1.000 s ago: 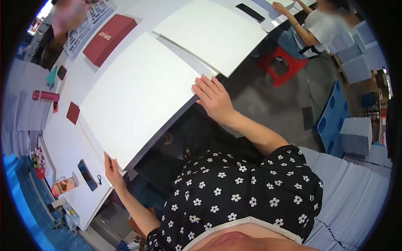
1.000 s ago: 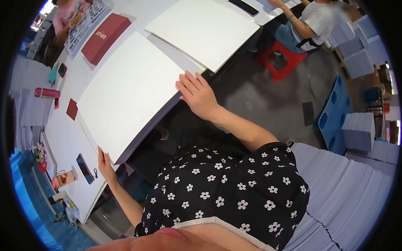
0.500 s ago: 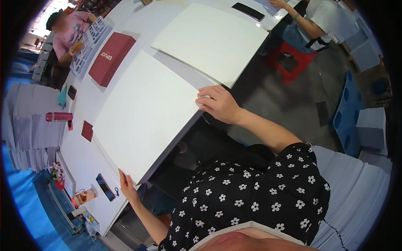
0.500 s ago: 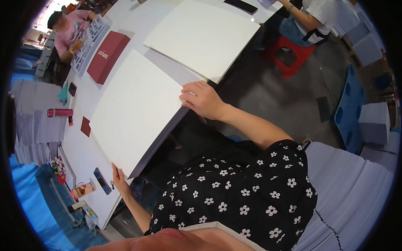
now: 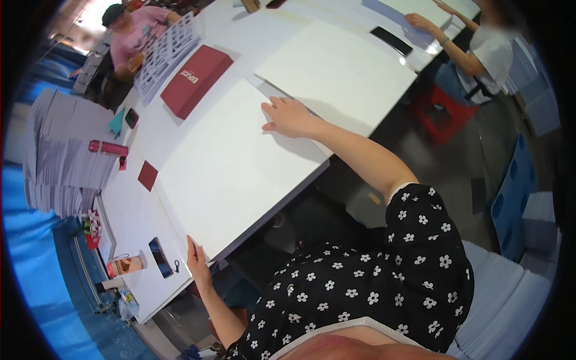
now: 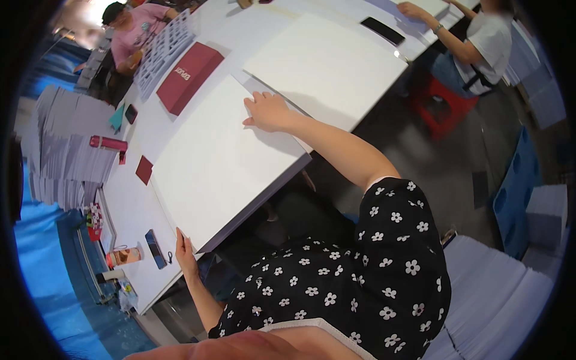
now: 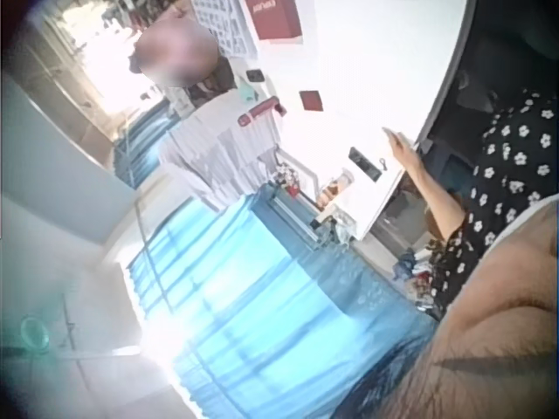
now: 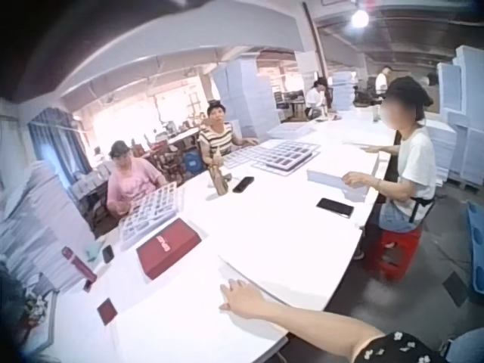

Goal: The person inserts white paper sheets into a purple plastic grid tray and then places a white cover sheet on top. The person repeats this process multiple times, handling the paper and the tray by hand. Other people are visible in the background performing similar tasks at the same table.

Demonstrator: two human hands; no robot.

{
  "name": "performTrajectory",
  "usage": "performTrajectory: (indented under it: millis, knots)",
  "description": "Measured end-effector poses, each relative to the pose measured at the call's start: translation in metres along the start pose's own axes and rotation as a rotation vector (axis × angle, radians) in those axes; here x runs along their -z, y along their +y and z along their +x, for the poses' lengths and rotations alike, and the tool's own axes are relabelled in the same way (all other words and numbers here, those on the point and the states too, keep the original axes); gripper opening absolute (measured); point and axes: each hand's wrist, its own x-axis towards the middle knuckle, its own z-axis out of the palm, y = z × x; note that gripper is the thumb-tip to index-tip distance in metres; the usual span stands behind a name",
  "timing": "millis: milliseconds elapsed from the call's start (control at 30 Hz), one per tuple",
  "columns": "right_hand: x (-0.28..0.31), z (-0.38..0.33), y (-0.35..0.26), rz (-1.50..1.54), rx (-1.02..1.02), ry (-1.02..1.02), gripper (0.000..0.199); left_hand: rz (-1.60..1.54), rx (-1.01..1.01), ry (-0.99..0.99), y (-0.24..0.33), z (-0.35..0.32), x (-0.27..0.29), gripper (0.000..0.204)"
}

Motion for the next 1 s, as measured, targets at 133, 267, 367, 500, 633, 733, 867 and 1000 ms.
performTrajectory:
  millis: [133, 267, 367, 500, 633, 733, 867, 1000]
  knots:
    - [-0.006, 0.049, 0.001, -0.111, -0.074, 0.044, 0.068, 0.034, 0.037, -0.042, 0.011, 0.008, -0.001, 0.051]
    - [-0.014, 0.091, -0.006, -0.081, -0.138, 0.047, 0.068, 0.203, 0.004, -0.068, 0.026, 0.004, 0.004, 0.051]
    - [-0.016, 0.102, -0.007, -0.049, -0.17, 0.029, 0.067, 0.364, -0.053, -0.099, 0.039, 0.005, 0.004, 0.05]
    - [-0.028, 0.106, -0.001, -0.056, -0.158, 0.073, 0.063, 0.428, -0.086, -0.125, 0.043, 0.007, 0.006, 0.048]
    - [-0.027, 0.108, -0.01, -0.089, -0.161, 0.043, 0.059, 0.436, 0.009, -0.161, 0.055, 0.007, 0.009, 0.05]
    - [-0.03, 0.109, -0.012, -0.11, -0.136, 0.044, 0.058, 0.5, 0.065, -0.16, 0.048, 0.004, 0.01, 0.054]
    - [-0.031, 0.109, -0.007, -0.225, -0.109, 0.047, 0.062, 0.437, 0.007, -0.164, 0.039, 0.008, 0.012, 0.056]
    - [-0.026, 0.123, -0.02, -0.42, -0.099, -0.022, 0.072, 0.404, -0.204, -0.151, 0.014, 0.009, 0.018, 0.056]
